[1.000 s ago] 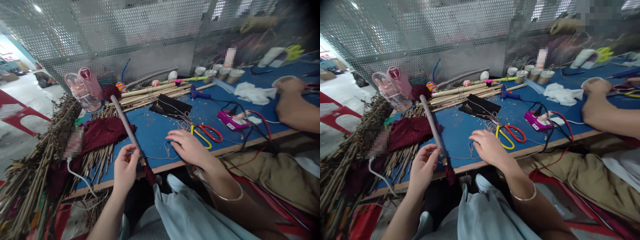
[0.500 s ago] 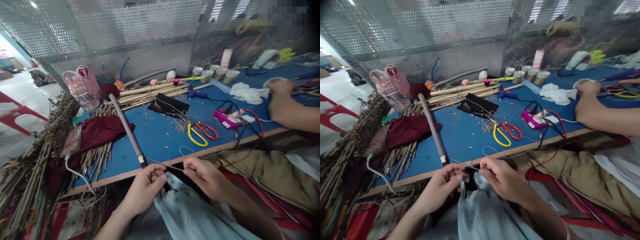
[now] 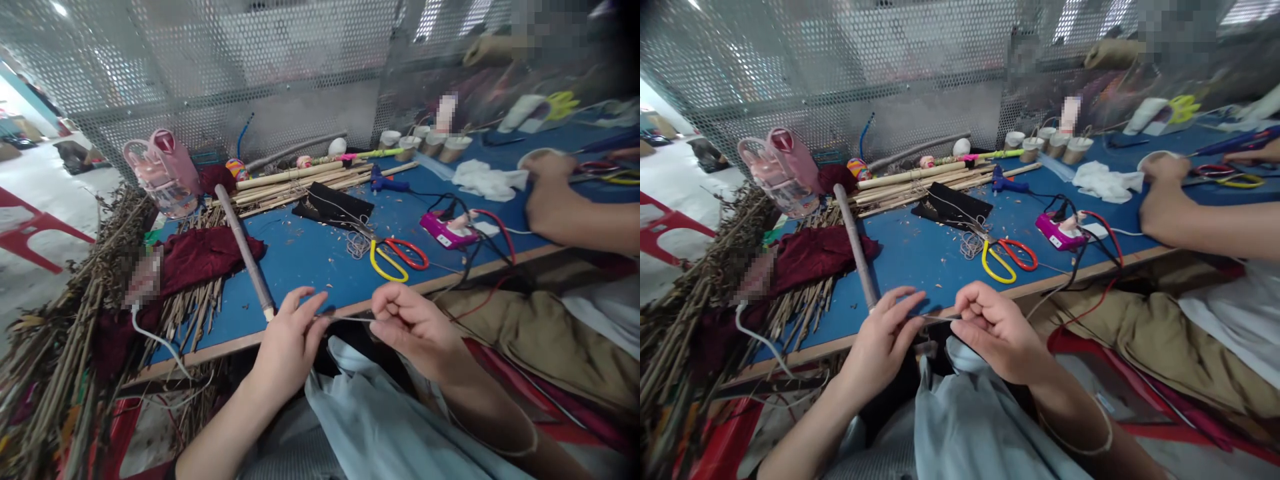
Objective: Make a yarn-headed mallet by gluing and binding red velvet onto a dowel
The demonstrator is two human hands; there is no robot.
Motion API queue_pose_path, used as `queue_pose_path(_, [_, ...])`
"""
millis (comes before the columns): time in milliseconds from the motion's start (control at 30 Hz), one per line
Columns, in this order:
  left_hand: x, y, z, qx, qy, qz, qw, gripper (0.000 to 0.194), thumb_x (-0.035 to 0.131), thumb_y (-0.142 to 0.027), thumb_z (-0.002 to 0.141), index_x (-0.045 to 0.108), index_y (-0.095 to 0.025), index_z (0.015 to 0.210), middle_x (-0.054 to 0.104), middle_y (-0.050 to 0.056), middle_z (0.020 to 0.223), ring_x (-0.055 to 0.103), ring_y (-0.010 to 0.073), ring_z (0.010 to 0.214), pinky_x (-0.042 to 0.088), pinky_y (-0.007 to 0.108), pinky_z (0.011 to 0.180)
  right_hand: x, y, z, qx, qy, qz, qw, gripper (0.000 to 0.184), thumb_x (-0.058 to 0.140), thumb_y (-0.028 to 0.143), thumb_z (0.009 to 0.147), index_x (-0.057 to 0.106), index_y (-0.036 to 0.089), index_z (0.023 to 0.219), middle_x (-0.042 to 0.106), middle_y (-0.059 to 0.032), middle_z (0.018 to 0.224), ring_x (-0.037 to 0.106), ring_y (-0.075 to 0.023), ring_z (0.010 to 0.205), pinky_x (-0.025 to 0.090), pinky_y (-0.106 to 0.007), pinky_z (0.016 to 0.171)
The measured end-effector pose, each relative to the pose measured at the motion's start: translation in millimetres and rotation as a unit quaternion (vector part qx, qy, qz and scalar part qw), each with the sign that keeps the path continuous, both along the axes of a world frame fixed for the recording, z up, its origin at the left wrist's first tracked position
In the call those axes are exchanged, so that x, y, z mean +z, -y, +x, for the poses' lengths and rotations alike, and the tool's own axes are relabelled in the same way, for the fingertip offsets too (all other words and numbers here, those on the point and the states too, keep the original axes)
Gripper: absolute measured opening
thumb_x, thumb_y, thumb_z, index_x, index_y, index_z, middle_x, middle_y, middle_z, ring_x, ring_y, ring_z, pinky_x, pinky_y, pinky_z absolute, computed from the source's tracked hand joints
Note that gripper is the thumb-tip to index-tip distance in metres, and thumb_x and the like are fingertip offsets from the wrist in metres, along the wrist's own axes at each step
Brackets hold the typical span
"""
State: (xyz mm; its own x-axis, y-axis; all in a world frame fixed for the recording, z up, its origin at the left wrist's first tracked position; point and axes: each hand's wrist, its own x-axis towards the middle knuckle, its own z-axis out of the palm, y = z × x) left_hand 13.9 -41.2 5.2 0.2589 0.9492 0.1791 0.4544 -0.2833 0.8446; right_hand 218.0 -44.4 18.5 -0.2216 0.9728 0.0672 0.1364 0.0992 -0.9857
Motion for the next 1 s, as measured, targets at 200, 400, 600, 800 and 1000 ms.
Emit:
queue_pose_path(200, [-5.4,-13,9,-0.022,0.024,0.01,0.999,0.021,0.056,-0.031,0.086,0.075,-0.023,0.084,0.071,0.007,0.074,0.062,0.0181,0.068,0.045,0.027,0.066,0.7,-9,-7,-0.11,-0.11,0.027,0.987,0.021,0.059,0.023,0.074,0.038,0.021,0.071,0.032,0.0075,0.054,0.026,-0.0056,0.042,0.023,-0.018,0.038])
queue_pose_path(400, [-23.4,-12,3,0.031,0.056,-0.011,0.998,0.017,0.056,-0.032,0.085,0.06,-0.02,0.097,0.057,-0.003,0.057,0.05,0.0111,0.05,0.038,0.022,0.054,-0.5,-24,-4,-0.118,-0.163,0.013,0.979,0.026,0.057,0.018,0.069,0.032,0.023,0.073,0.026,0.0105,0.052,0.023,-0.0043,0.037,0.02,-0.017,0.036])
queue_pose_path(600, [-20.8,-1,-15,0.07,0.217,-0.01,0.974,0.046,0.049,-0.03,0.088,0.033,-0.025,0.131,0.064,0.01,0.109,0.054,0.01,0.061,0.045,0.024,0.059,-7.7,-50,19,-0.204,0.061,0.128,0.969,0.022,0.057,0.031,0.077,0.043,0.022,0.09,0.048,0.0016,0.067,0.05,-0.0132,0.055,0.042,-0.026,0.048])
queue_pose_path(800, [-27.1,14,-57,0.32,0.106,0.035,0.941,0.026,0.061,-0.032,0.081,0.058,-0.021,0.105,0.066,0.006,0.094,0.06,0.0148,0.077,0.047,0.022,0.062,-11.9,-59,14,-0.237,0.304,0.271,0.882,0.039,0.057,0.039,0.082,0.052,0.018,0.114,0.05,-0.0182,0.127,0.046,-0.0298,0.12,0.041,-0.044,0.093])
queue_pose_path(1000, [-38.6,5,-68,0.276,-0.056,0.001,0.96,0.021,0.056,-0.031,0.084,0.062,-0.02,0.101,0.069,0.007,0.097,0.064,0.0198,0.086,0.048,0.031,0.079,-23.6,-27,-75,0.068,0.34,0.099,0.933,0.038,0.056,0.053,0.081,0.059,0.02,0.099,0.063,-0.0009,0.062,0.06,-0.0176,0.059,0.04,-0.027,0.055])
